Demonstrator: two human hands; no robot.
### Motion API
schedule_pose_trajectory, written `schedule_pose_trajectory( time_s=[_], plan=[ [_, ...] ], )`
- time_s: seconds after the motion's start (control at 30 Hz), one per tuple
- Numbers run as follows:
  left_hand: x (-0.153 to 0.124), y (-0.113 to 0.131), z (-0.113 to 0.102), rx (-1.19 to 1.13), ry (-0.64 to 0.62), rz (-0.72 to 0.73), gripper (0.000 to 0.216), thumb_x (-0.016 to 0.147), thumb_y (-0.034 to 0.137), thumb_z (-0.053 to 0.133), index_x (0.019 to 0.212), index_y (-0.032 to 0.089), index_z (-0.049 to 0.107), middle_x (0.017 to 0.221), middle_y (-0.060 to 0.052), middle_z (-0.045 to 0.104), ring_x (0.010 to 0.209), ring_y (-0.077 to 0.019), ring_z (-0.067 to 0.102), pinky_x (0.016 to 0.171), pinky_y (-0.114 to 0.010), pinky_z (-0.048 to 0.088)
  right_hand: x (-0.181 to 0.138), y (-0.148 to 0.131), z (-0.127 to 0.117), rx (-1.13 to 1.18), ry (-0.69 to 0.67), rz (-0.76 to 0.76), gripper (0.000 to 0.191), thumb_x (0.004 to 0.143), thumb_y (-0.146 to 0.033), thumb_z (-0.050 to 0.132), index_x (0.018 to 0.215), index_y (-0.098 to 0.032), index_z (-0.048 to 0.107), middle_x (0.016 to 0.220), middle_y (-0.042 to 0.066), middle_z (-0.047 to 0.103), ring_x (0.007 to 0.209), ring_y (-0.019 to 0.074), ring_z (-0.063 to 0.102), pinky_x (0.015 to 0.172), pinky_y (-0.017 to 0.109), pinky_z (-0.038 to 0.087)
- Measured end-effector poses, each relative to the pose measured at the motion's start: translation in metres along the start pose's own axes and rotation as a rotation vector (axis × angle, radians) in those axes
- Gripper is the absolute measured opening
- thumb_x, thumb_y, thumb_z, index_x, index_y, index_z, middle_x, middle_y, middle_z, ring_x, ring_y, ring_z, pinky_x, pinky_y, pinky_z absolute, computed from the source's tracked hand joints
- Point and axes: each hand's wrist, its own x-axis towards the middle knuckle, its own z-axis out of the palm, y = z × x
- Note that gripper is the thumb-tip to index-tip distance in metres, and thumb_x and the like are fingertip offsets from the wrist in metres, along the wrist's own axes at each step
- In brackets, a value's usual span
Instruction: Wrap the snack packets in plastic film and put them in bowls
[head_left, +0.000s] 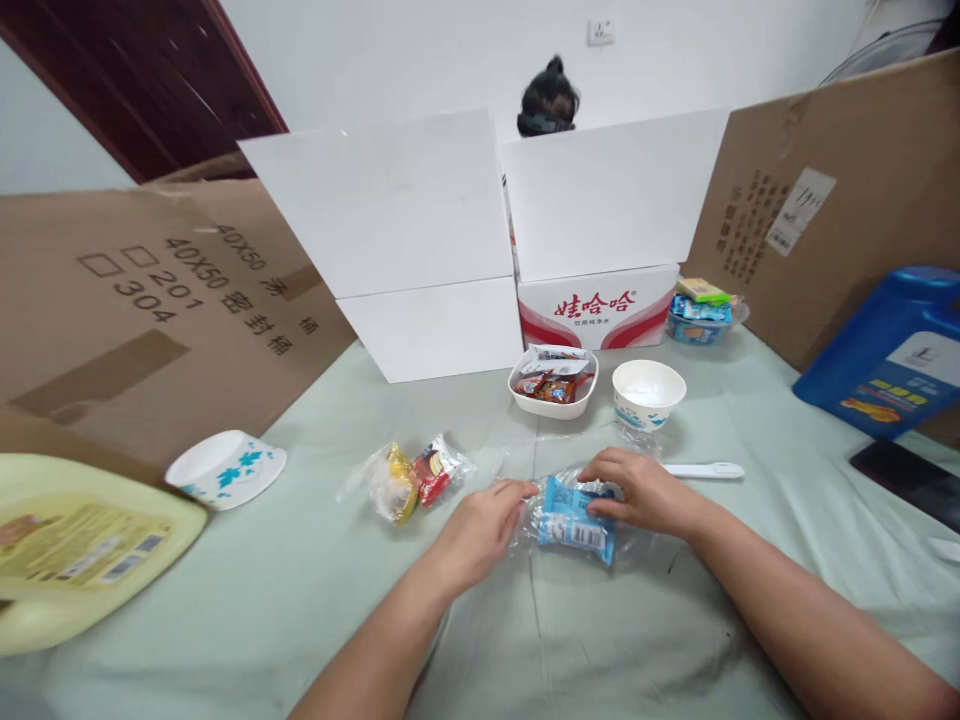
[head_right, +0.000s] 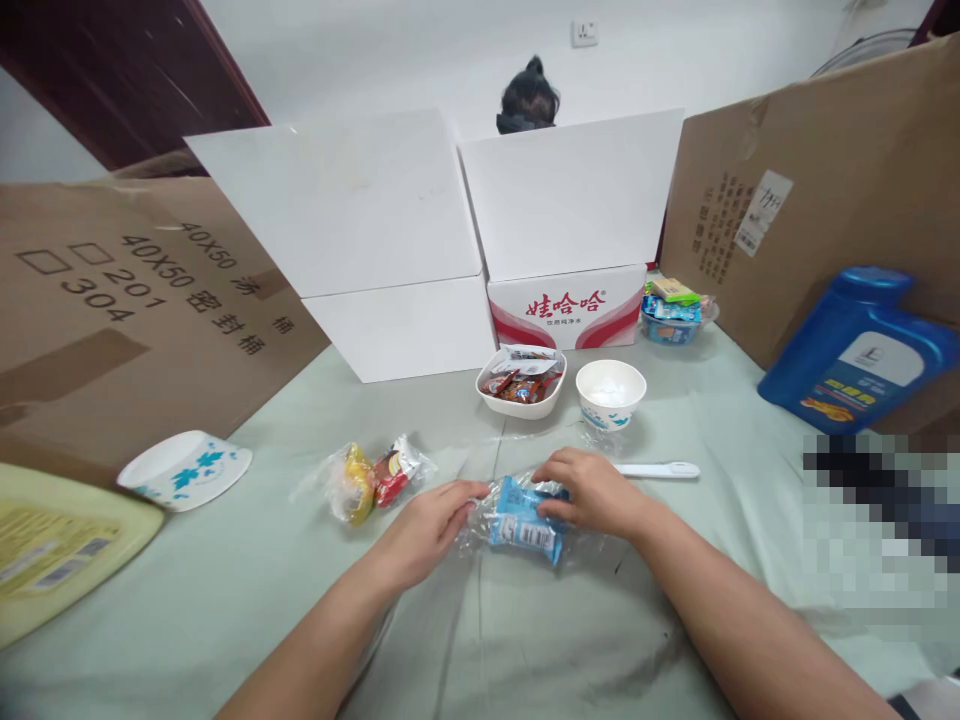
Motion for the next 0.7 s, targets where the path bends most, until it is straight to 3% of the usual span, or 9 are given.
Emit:
schedule_pose_trajectory(
  time_s=[0.1, 0.17, 0.27, 0.33, 0.43, 0.53, 0.63, 0.7],
  plan=[
    [-0.001, -0.004, 0.003, -0.024, -0.067, -0.064, 0.028, 0.091, 0.016, 0.046, 0.114, 0.023, 0.062, 0.103, -0.004, 0.071, 0.089, -0.0177, 0.069, 0.078, -0.030, 0.056, -0.001, -0.006, -0.001, 0.019, -0.118, -0.038, 0.074, 0.067, -0.050, 0.078, 0.130, -0.021, 0.053, 0.118, 0.011, 0.061, 0.110, 0.0275, 0.055, 0.092, 0.037, 0.044],
    [-0.002, -0.001, 0.005, -0.022, -0.080, -0.048, 0.031, 0.088, 0.022, 0.056, 0.119, 0.026, 0.059, 0.116, -0.005, 0.067, 0.099, -0.0195, 0.067, 0.084, -0.033, 0.055, -0.002, -0.010, 0.001, -0.012, -0.178, -0.044, 0.089, 0.060, -0.048, 0.081, 0.137, -0.021, 0.047, 0.121, 0.012, 0.060, 0.112, 0.0302, 0.052, 0.094, 0.040, 0.042],
    [-0.002, -0.002, 0.013, 0.082, -0.132, -0.003, 0.080, 0.070, 0.034, 0.079, 0.140, 0.029, 0.041, 0.146, -0.011, 0.043, 0.131, -0.0304, 0.045, 0.105, -0.049, 0.042, -0.005, -0.017, 0.003, -0.066, -0.179, -0.033, 0.084, 0.061, -0.036, 0.078, 0.137, -0.020, 0.047, 0.117, 0.011, 0.061, 0.106, 0.0301, 0.053, 0.093, 0.043, 0.042],
    [-0.001, -0.007, 0.019, 0.152, -0.215, -0.028, 0.110, 0.058, 0.042, 0.085, 0.149, 0.028, 0.025, 0.154, -0.015, 0.029, 0.141, -0.0368, 0.027, 0.111, -0.057, 0.031, -0.006, -0.018, 0.000, -0.065, -0.134, -0.044, 0.072, 0.066, -0.024, 0.070, 0.134, -0.021, 0.049, 0.113, 0.010, 0.062, 0.103, 0.0276, 0.054, 0.092, 0.041, 0.042],
    [0.000, -0.014, 0.023, 0.199, -0.292, -0.110, 0.126, 0.052, 0.052, 0.086, 0.152, 0.026, 0.014, 0.156, -0.018, 0.022, 0.143, -0.0404, 0.018, 0.112, -0.060, 0.025, -0.004, -0.014, -0.010, -0.065, 0.036, -0.031, 0.061, 0.068, -0.013, 0.058, 0.129, -0.022, 0.053, 0.112, 0.009, 0.063, 0.103, 0.0258, 0.055, 0.091, 0.039, 0.043],
    [0.001, -0.014, 0.021, 0.222, -0.333, -0.143, 0.127, 0.050, 0.057, 0.085, 0.152, 0.026, 0.016, 0.157, -0.017, 0.021, 0.144, -0.0407, 0.014, 0.113, -0.059, 0.023, 0.012, -0.005, -0.023, -0.117, 0.334, 0.031, 0.058, 0.072, -0.016, 0.057, 0.129, -0.021, 0.050, 0.116, 0.010, 0.061, 0.107, 0.0275, 0.054, 0.093, 0.042, 0.043],
    [0.001, -0.011, 0.019, 0.231, -0.374, -0.141, 0.116, 0.053, 0.059, 0.082, 0.149, 0.027, 0.027, 0.157, -0.015, 0.021, 0.144, -0.0409, 0.012, 0.112, -0.060, 0.021, 0.051, 0.007, -0.034, -0.166, 0.590, 0.128, 0.058, 0.077, -0.025, 0.058, 0.134, -0.019, 0.046, 0.122, 0.012, 0.058, 0.112, 0.0298, 0.052, 0.095, 0.044, 0.042],
    [0.000, -0.010, 0.019, 0.231, -0.377, -0.128, 0.110, 0.054, 0.059, 0.082, 0.146, 0.027, 0.033, 0.157, -0.015, 0.021, 0.144, -0.0411, 0.012, 0.112, -0.061, 0.021, 0.087, 0.019, -0.038, -0.184, 0.665, 0.191, 0.059, 0.080, -0.030, 0.058, 0.135, -0.015, 0.044, 0.127, 0.014, 0.055, 0.116, 0.0304, 0.050, 0.099, 0.044, 0.041]
  ],
)
